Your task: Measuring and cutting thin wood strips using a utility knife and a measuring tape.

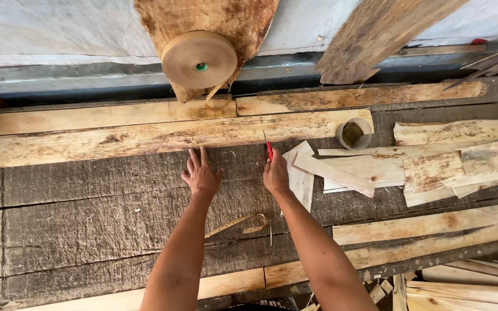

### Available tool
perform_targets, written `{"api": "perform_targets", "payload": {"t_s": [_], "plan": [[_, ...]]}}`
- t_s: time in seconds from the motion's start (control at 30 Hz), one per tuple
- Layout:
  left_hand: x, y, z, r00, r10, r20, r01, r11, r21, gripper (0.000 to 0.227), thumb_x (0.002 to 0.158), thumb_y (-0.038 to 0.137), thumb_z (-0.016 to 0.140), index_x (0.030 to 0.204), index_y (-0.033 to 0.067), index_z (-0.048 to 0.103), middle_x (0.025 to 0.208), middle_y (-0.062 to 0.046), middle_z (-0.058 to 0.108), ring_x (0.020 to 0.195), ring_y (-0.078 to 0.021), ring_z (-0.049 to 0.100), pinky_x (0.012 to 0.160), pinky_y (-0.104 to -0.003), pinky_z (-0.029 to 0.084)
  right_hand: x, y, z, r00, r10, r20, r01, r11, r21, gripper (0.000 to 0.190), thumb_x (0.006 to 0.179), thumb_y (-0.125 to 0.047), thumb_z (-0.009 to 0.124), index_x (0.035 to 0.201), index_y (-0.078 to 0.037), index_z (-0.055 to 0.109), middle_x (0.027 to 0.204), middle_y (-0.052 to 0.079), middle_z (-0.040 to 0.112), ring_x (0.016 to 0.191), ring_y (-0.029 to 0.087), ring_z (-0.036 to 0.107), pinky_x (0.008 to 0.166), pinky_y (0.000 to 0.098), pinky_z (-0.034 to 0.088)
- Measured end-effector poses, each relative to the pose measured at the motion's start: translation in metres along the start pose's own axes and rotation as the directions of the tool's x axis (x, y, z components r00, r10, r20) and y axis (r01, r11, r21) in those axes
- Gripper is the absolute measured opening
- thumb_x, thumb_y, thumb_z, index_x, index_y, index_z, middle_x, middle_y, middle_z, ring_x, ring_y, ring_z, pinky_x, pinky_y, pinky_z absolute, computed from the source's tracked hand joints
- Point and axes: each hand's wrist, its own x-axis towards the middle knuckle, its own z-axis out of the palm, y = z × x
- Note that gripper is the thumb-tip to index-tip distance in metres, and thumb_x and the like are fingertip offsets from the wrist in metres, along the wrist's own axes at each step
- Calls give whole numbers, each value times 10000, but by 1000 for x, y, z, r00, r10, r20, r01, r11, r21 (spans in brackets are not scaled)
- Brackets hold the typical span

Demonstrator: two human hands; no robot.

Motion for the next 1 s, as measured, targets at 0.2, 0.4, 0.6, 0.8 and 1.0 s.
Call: {"api": "perform_targets", "payload": {"t_s": [0.2, 0.4, 0.6, 0.8, 1.0], "plan": [[10, 3, 5, 1000, -21, 14, 20, 997, 71, 1063, 949, 613, 602, 1649, 278, -124, 1735, -110, -138, 1587, -312, 114, 1203, -643, 246, 11, 3, -3, 998, -16, 62, 16, 1000, -3, 496, 985, -57, 541, 1447, 21, 379, 1131, 254, 617, 1039, 402, 573, 875, 518, 497], [15, 4, 7, 996, -37, 75, 30, 995, 98, 1086, 946, 618, 608, 1648, 272, -145, 1730, -117, -161, 1586, -335, 103, 1199, -656, 248, 22, -11, -12, 953, 193, 232, -192, 981, -27, 556, 1002, -56, 504, 1524, -38, 315, 1153, 207, 644, 1070, 355, 540, 879, 491, 511], [15, 5, 4, 996, -46, 77, 38, 994, 98, 1080, 944, 633, 603, 1645, 277, -138, 1730, -112, -163, 1587, -328, 96, 1197, -662, 255, 21, -3, -1, 982, 91, 166, -78, 993, -83, 627, 983, -31, 526, 1560, -1, 284, 1160, 214, 671, 1079, 373, 526, 963, 508, 467], [17, 3, 9, 997, -31, 64, 25, 996, 91, 1076, 945, 635, 603, 1650, 269, -124, 1726, -130, -168, 1585, -341, 107, 1189, -667, 266, 21, 0, 3, 984, 74, 160, -61, 994, -88, 699, 949, -22, 531, 1573, 43, 223, 1197, 227, 656, 1128, 395, 499, 964, 500, 465], [16, 5, 5, 996, -29, 80, 20, 995, 103, 1070, 951, 636, 590, 1649, 263, -130, 1721, -142, -180, 1582, -351, 105, 1189, -665, 269, 24, 7, 9, 980, 91, 175, -70, 990, -122, 694, 968, -41, 529, 1572, 55, 199, 1214, 227, 654, 1149, 397, 493, 991, 488, 462]]}}
